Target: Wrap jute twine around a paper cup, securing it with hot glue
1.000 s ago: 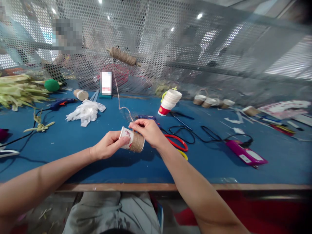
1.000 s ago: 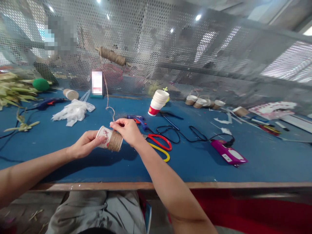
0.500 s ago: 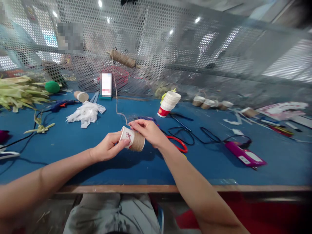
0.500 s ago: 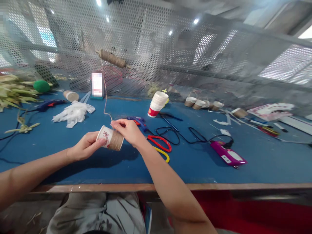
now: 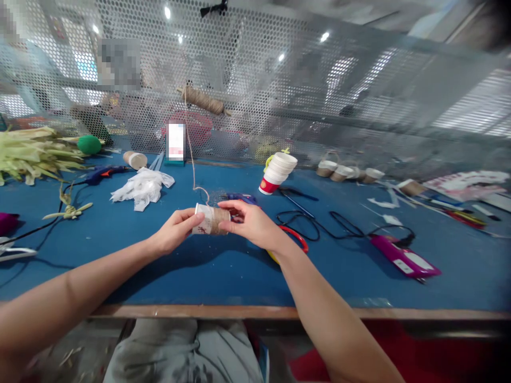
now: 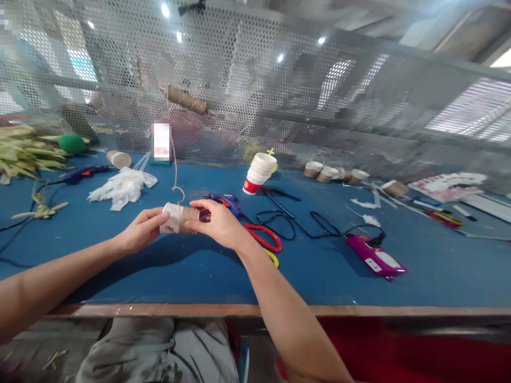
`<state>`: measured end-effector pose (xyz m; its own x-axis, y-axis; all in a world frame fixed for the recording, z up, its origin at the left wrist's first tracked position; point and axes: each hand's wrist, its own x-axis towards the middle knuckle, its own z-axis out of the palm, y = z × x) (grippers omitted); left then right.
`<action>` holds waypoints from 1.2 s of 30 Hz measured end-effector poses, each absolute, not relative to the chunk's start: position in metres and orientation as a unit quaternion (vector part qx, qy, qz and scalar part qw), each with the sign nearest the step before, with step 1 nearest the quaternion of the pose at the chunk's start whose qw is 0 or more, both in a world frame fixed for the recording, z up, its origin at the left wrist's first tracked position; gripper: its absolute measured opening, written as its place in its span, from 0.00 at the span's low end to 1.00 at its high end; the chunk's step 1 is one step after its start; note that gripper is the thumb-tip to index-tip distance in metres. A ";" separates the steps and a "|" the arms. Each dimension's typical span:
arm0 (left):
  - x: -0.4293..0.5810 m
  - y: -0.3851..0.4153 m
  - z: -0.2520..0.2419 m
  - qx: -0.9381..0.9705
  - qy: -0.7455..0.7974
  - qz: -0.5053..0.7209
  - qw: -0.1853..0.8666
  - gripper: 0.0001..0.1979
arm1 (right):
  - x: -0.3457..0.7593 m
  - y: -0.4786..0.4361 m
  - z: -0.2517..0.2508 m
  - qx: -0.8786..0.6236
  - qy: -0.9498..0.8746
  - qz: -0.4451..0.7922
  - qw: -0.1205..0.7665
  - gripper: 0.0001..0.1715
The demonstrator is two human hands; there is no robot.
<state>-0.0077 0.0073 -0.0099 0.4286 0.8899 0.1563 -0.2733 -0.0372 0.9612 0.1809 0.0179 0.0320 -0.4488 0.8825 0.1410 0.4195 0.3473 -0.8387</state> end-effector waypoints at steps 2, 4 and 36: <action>-0.007 0.009 -0.009 0.497 0.281 0.456 0.682 0.18 | 0.178 0.018 0.028 -0.424 -0.788 0.314 0.318 0.25; -0.006 0.010 -0.007 0.458 0.291 0.456 0.706 0.17 | 0.175 0.016 0.025 -0.411 -0.814 0.256 0.321 0.25; -0.009 0.012 -0.010 0.615 0.442 0.407 0.511 0.21 | 0.223 0.070 0.022 -0.613 -0.700 -0.053 0.363 0.18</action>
